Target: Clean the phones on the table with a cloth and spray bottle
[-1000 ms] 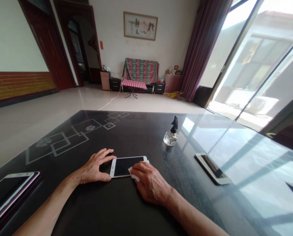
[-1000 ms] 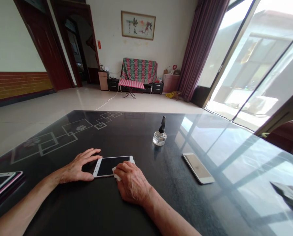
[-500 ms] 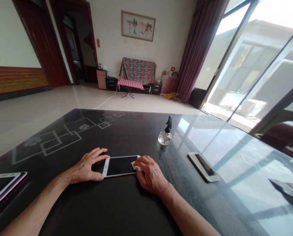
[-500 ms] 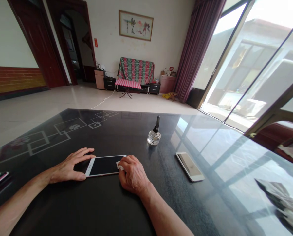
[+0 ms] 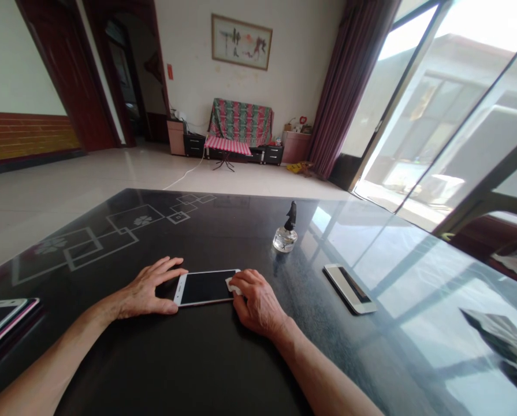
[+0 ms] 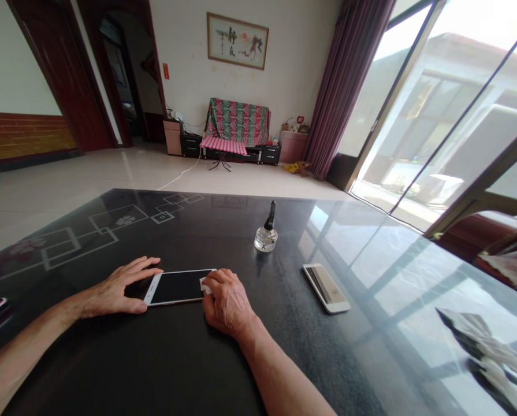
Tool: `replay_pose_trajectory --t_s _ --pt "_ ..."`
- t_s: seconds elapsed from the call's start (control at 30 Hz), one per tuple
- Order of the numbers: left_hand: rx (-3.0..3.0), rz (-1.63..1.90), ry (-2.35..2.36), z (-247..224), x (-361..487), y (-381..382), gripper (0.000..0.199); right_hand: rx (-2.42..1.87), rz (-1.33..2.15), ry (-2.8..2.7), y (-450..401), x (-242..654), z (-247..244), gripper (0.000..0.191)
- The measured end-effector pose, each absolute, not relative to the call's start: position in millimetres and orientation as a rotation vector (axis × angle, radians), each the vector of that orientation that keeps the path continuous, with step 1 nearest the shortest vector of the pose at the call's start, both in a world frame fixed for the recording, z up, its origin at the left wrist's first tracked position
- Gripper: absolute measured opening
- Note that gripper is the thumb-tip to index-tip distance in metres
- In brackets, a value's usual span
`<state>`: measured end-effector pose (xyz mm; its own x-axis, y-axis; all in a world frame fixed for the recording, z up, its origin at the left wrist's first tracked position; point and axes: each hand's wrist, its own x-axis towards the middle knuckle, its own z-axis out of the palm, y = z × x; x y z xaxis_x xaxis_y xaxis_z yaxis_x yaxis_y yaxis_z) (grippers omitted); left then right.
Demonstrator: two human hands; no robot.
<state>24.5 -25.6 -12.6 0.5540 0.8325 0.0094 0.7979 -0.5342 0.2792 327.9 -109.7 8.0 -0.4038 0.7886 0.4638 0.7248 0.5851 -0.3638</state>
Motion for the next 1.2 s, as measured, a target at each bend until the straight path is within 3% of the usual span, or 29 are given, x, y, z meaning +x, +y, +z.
replay_pose_trajectory --t_s 0.73,1.2 --pt "2.482 0.214 1.308 0.8 37.9 -34.5 0.079 -1.105 0.132 -2.3 -111.1 310.2 11.6 0.035" --pt "2.46 0.248 1.269 3.5 38.8 -36.9 0.069 -1.052 0.145 -2.333 -98.8 269.4 10.2 0.037"
